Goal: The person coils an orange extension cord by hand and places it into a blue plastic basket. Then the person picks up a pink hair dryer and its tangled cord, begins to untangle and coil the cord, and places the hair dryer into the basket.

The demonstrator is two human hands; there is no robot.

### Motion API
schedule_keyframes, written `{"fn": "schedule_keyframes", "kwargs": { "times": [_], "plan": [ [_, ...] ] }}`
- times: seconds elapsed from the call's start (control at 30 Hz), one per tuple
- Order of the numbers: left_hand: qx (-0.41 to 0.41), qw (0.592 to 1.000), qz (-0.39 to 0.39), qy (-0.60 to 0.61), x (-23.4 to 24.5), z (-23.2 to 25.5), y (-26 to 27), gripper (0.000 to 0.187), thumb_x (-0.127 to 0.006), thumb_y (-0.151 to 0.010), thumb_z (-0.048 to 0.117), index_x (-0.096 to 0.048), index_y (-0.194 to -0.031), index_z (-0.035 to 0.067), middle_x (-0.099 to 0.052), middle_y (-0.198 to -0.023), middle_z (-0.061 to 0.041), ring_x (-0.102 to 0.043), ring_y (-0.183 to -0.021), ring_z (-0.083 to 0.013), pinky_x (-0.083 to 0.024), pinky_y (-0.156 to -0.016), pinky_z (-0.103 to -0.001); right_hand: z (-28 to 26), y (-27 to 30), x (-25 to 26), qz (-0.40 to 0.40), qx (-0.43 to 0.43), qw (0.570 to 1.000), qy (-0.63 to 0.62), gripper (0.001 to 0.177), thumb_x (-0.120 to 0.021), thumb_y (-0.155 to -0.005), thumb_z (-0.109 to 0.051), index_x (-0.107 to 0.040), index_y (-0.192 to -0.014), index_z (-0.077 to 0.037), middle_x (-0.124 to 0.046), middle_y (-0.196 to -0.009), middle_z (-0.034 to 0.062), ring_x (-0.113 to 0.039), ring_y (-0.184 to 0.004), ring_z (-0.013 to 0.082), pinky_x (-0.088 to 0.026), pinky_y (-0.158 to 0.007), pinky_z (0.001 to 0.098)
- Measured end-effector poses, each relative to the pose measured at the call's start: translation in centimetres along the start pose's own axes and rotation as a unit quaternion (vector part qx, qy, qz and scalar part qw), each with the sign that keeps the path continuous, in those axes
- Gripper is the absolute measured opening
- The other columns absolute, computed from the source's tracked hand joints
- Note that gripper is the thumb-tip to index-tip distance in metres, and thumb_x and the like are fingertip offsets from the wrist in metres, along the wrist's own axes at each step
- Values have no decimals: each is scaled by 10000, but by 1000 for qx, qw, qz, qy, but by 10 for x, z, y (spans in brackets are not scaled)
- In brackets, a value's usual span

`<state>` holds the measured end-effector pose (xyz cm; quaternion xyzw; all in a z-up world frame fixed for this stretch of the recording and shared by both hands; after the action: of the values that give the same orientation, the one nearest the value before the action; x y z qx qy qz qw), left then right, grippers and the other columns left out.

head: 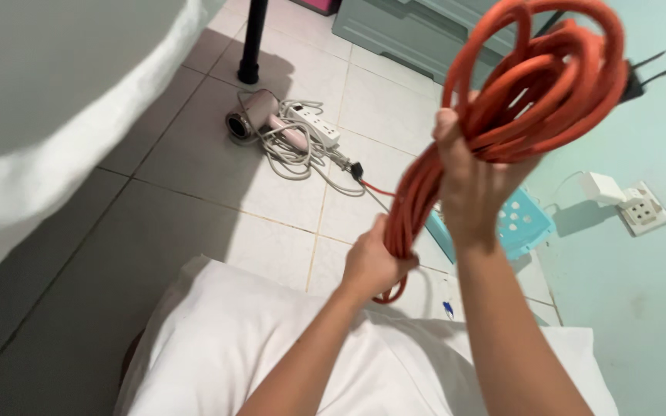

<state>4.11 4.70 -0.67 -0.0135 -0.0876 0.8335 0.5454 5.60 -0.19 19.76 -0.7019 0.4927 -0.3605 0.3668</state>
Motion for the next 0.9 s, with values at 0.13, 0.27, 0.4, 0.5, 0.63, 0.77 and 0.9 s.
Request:
{"fn": "schedule_keyframes", "kwargs": {
  "times": [0.13,0.27,0.4,0.5,0.63,0.77,0.9],
  "plan": [
    [-52,942,-260,203,-7,0,-2,930,-899,-631,219,-477,-1445,64,-625,-1188,-88,-609,-1079,-217,-534,-942,-373,1,-22,17,-18,-60,992,-111,234,-759,-972,-91,-567,-1094,-38,-648,-949,61,-681,-754,169,-617,-712,351],
    [-11,940,-291,178,-7,1,0,970,-898,-568,221,-477,-1437,118,-606,-1193,-64,-580,-1082,-196,-505,-936,-357,7,-23,40,-41,-74,984,-154,236,-759,-1006,-87,-585,-1133,10,-653,-990,79,-687,-776,206,-609,-740,366],
    [-13,973,-196,122,-12,6,9,794,-903,-583,248,-569,-1289,104,-696,-1113,-66,-660,-1013,-205,-536,-904,-365,18,-11,50,13,-105,982,-158,269,-758,-975,-37,-580,-1175,-11,-648,-1016,92,-674,-777,194,-603,-740,355],
    [30,998,-50,-8,-22,1,11,587,-868,-675,285,-615,-1175,113,-735,-1061,-94,-684,-991,-265,-533,-873,-407,27,-4,53,91,-105,985,-102,308,-765,-945,9,-559,-1171,-21,-654,-977,93,-664,-777,183,-593,-717,351],
    [79,992,1,-100,-30,-22,11,475,-815,-696,264,-604,-1103,142,-752,-1048,-93,-690,-999,-294,-533,-857,-433,38,13,56,167,-123,978,-28,439,-759,-830,-14,-502,-1173,-102,-664,-961,-5,-679,-801,97,-601,-714,267],
    [-37,954,-261,145,-30,-21,0,1049,-896,-549,166,-426,-1486,130,-567,-1483,-107,-535,-1353,-238,-434,-1109,-369,45,19,53,78,-129,989,-6,227,-742,-896,-29,-631,-1094,-20,-706,-963,54,-690,-832,151,-599,-759,306],
    [41,929,-267,252,0,-11,-11,1332,-935,-538,187,-169,-1627,142,-395,-1628,-150,-350,-1511,-247,-298,-1208,-391,58,45,58,49,-170,982,69,217,-803,-821,-82,-695,-998,-20,-735,-930,47,-713,-820,149,-598,-753,314]
  ]
}}
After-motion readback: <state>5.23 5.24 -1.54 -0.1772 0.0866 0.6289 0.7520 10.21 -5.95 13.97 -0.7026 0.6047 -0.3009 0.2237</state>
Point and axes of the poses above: each hand's wrist, its own y-axis away from the middle knuckle, its own x-axis out of the back of the hand, z = x × y, the point moved 5 cm from there along -y, towards the middle knuckle
